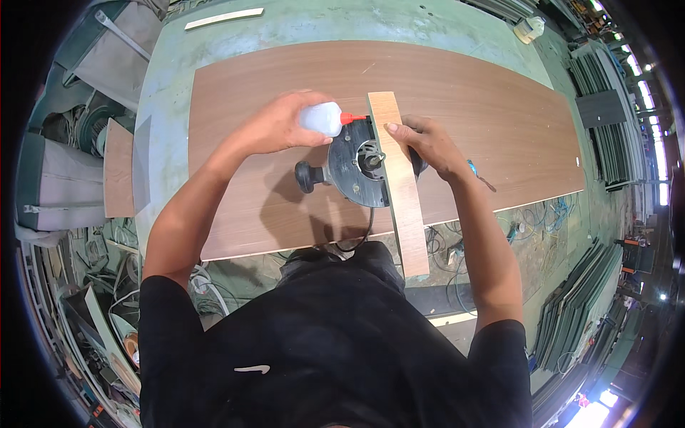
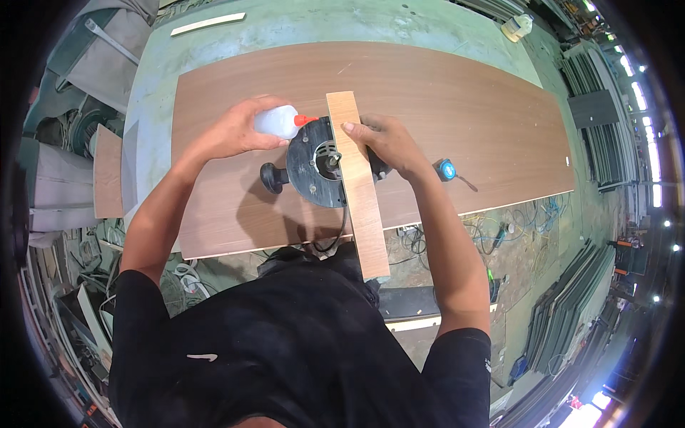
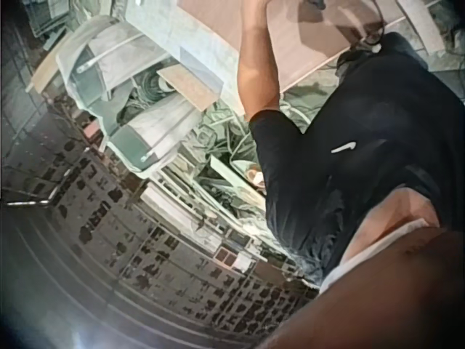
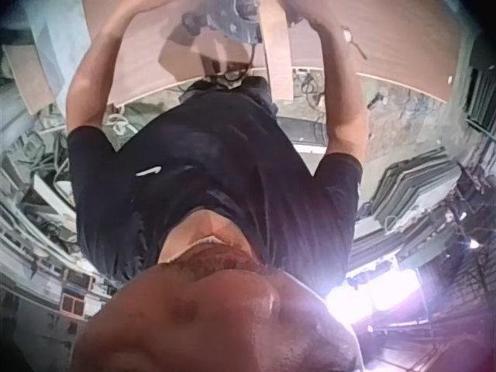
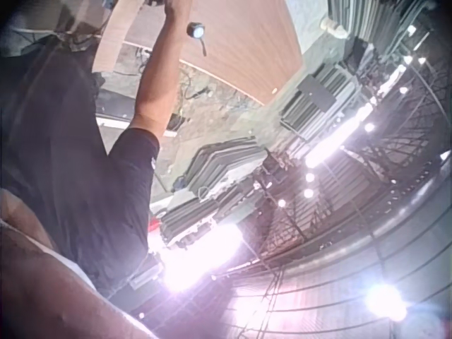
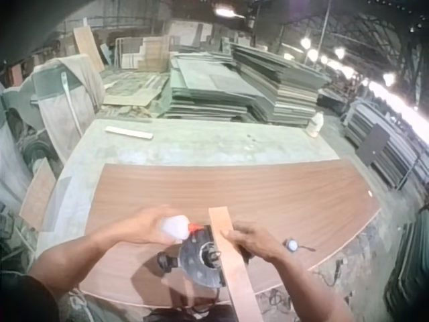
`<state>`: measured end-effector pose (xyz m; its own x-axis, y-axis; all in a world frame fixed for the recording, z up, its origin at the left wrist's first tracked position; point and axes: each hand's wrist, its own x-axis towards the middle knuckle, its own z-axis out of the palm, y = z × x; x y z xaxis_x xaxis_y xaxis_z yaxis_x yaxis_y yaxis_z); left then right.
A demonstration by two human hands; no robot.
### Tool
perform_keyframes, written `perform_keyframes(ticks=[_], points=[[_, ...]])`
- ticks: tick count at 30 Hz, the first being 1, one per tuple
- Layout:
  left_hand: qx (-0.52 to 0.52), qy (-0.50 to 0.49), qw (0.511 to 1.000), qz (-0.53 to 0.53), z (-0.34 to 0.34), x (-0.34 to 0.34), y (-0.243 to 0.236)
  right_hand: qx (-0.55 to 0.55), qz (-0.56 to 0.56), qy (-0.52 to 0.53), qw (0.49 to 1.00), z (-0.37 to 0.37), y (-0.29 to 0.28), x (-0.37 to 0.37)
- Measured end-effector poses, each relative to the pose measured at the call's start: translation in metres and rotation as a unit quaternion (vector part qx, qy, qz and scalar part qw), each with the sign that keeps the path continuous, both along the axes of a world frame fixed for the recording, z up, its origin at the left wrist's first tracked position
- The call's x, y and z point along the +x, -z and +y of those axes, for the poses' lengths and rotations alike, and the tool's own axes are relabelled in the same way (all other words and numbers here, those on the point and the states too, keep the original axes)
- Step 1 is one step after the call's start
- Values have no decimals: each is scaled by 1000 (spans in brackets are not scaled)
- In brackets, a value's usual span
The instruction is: Use a router on the edge of a wood panel and apply glue to a wood strip.
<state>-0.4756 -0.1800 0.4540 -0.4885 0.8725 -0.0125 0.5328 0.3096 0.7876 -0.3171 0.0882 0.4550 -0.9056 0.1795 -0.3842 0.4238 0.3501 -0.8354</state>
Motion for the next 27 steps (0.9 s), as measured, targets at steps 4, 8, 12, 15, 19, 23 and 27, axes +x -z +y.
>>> perform_keyframes(ticks=[4,8,12,15,19,23,27], points=[[-37,22,998,49,9,-3,-10,-19,35,10,999,1,6,2],[-86,35,986,136,21,0,-26,-27,32,13,999,2,8,2],[-171,50,969,169,36,3,-45,-29,35,21,999,1,8,3],[-205,67,960,180,43,6,-54,-29,37,22,999,1,9,4],[-210,66,957,186,47,9,-58,-22,58,24,998,0,9,5],[-208,55,958,190,44,10,-57,-21,26,17,999,1,9,4],[-203,59,953,218,42,13,-56,-13,24,17,999,2,10,3]])
